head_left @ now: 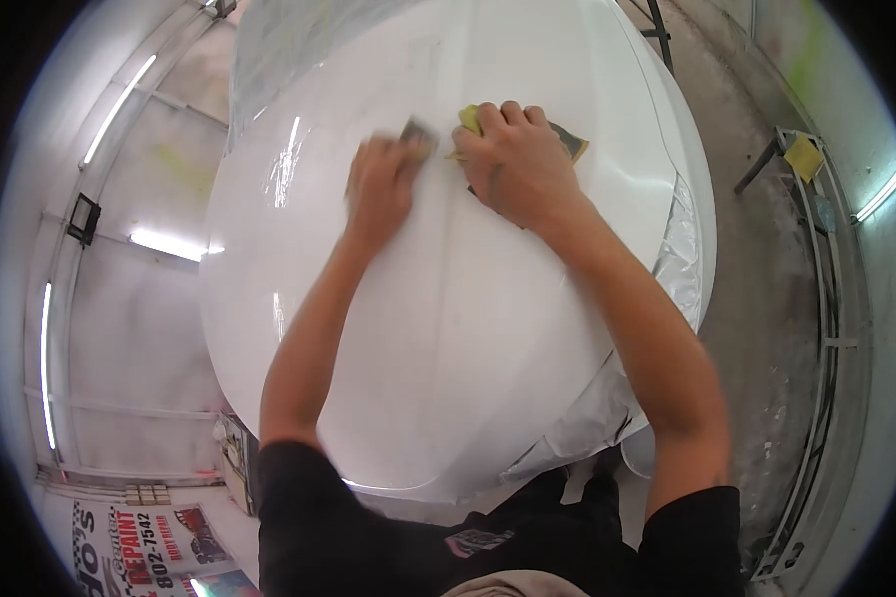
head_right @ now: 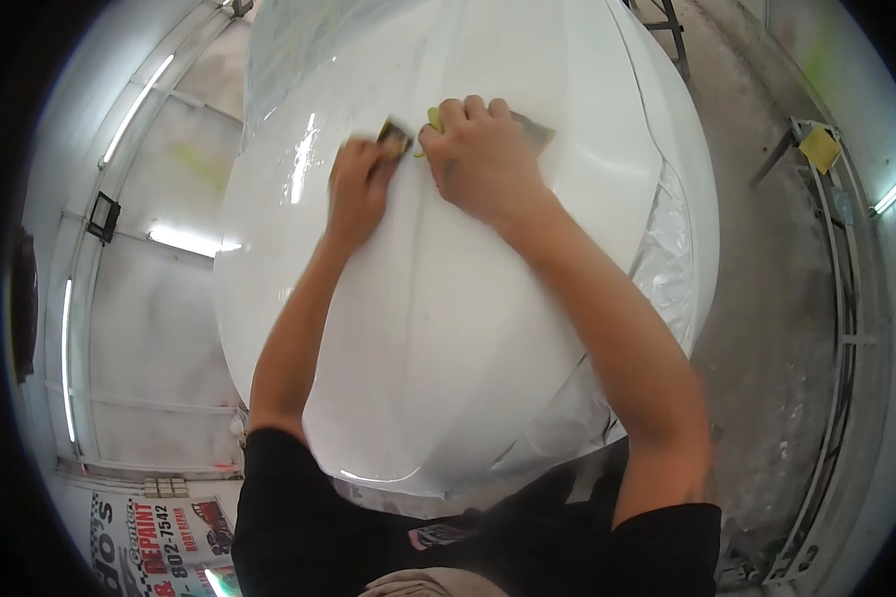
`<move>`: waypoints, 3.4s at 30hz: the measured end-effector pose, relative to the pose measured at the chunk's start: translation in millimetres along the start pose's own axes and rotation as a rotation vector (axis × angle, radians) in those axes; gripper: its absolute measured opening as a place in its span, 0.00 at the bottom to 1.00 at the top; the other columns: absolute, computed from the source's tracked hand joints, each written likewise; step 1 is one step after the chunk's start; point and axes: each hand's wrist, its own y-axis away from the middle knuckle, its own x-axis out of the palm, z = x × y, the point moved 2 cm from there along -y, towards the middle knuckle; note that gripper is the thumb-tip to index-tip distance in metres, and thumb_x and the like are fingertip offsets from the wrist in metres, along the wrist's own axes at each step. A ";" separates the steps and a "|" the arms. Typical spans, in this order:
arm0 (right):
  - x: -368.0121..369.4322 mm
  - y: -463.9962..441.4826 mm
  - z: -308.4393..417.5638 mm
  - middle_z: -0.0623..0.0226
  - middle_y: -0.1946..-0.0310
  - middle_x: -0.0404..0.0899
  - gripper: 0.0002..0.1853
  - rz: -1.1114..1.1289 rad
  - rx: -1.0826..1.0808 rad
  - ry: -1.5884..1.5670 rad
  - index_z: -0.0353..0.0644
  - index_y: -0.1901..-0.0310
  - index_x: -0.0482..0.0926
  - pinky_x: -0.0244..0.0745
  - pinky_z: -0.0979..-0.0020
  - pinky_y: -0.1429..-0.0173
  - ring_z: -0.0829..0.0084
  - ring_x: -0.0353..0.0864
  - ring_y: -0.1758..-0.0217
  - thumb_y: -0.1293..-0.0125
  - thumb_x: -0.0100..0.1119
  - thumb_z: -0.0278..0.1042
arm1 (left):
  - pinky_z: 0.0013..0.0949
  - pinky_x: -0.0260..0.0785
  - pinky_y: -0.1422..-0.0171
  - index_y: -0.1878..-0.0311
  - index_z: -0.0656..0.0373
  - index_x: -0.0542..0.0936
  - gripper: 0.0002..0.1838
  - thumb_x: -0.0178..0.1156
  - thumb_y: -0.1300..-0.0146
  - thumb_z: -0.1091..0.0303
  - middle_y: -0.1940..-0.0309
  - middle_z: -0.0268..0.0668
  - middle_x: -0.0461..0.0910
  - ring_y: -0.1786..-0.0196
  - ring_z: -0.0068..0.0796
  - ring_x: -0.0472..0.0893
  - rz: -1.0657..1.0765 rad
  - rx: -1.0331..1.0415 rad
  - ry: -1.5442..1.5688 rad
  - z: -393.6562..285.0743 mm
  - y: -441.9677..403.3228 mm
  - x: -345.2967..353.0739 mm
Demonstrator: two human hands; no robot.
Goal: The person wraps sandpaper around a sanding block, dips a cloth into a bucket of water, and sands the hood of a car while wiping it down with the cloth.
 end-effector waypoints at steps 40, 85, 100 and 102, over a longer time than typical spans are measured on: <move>-8.7 -9.9 4.0 0.62 0.52 0.81 0.14 0.249 0.062 0.056 0.46 0.49 0.86 0.75 0.59 0.44 0.60 0.80 0.48 0.36 0.70 0.35 | 0.54 0.71 0.40 0.50 0.62 0.87 0.13 0.62 0.31 0.65 0.55 0.48 0.81 0.45 0.53 0.79 -0.090 -0.270 -0.234 63.0 -129.9 63.1; 0.8 -6.9 0.4 0.64 0.58 0.81 0.06 0.138 0.035 0.045 0.46 0.61 0.86 0.72 0.60 0.47 0.63 0.79 0.51 0.33 0.65 0.37 | 0.54 0.73 0.45 0.51 0.59 0.87 0.12 0.61 0.32 0.67 0.56 0.49 0.81 0.50 0.55 0.80 -0.102 -0.093 -0.109 63.7 -114.3 58.9; 1.2 -8.5 0.1 0.64 0.57 0.81 0.06 0.145 0.046 0.041 0.46 0.60 0.87 0.74 0.59 0.46 0.61 0.80 0.49 0.34 0.66 0.36 | 0.51 0.72 0.42 0.49 0.59 0.87 0.13 0.63 0.33 0.67 0.54 0.46 0.81 0.47 0.53 0.78 -0.115 -0.065 -0.037 62.8 -103.7 60.1; -0.8 -5.0 1.2 0.64 0.57 0.81 0.07 0.115 0.020 0.042 0.46 0.60 0.87 0.74 0.60 0.46 0.61 0.81 0.48 0.34 0.66 0.37 | 0.52 0.73 0.41 0.49 0.59 0.87 0.13 0.63 0.33 0.66 0.53 0.47 0.81 0.45 0.54 0.78 -0.091 -0.124 -0.053 65.3 -113.9 62.7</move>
